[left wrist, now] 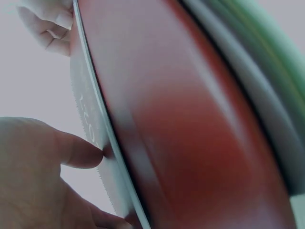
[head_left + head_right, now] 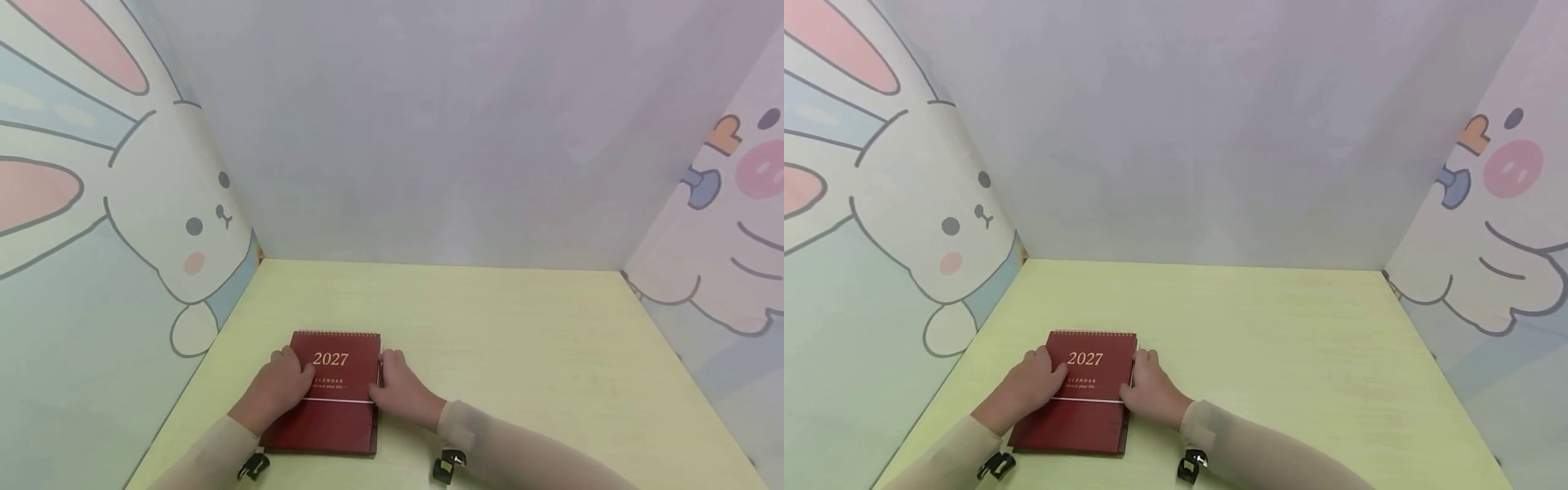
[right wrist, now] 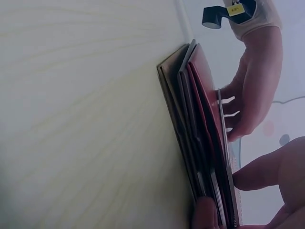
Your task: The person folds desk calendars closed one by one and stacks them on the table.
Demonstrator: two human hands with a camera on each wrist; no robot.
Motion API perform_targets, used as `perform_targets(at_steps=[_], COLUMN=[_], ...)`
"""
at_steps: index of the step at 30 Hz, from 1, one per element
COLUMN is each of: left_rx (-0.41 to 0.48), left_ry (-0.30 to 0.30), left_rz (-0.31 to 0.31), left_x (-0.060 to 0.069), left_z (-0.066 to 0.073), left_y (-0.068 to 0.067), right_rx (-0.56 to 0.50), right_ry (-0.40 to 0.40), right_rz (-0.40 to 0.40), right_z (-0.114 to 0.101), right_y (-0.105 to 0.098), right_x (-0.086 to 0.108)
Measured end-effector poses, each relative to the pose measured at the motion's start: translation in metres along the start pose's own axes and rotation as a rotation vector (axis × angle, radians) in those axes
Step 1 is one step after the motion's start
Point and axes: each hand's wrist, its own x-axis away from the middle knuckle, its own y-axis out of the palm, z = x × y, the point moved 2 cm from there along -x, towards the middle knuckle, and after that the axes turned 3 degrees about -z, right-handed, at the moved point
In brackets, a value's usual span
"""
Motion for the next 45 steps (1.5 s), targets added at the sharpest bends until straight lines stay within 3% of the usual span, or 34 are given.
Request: perform_targets(at_steps=[15,30,39,45], left_rx=[0.023,0.054,0.01,-0.009], left_ry=[0.033,0.1,0.089,0.093], left_rz=[0.017,-0.002,0.011,0.023], left_x=[-0.006,-0.034,-0.04,-0.042], left_z=[0.013,0.078,0.084,0.084], left_y=[0.008,0.022,0.025,0.029], right_rx=[0.065,0.072,0.095,0.1], right_ry=[0.033,0.073,-0.013,0.038], right_rz=[0.03,0.133,0.155,0.16], right_z=[0.005,0.042,0.056,0.051], right_y=[-0.011,-0.066,-0.07,-0.071], right_x=[0.003,0.005,0.001,0.003])
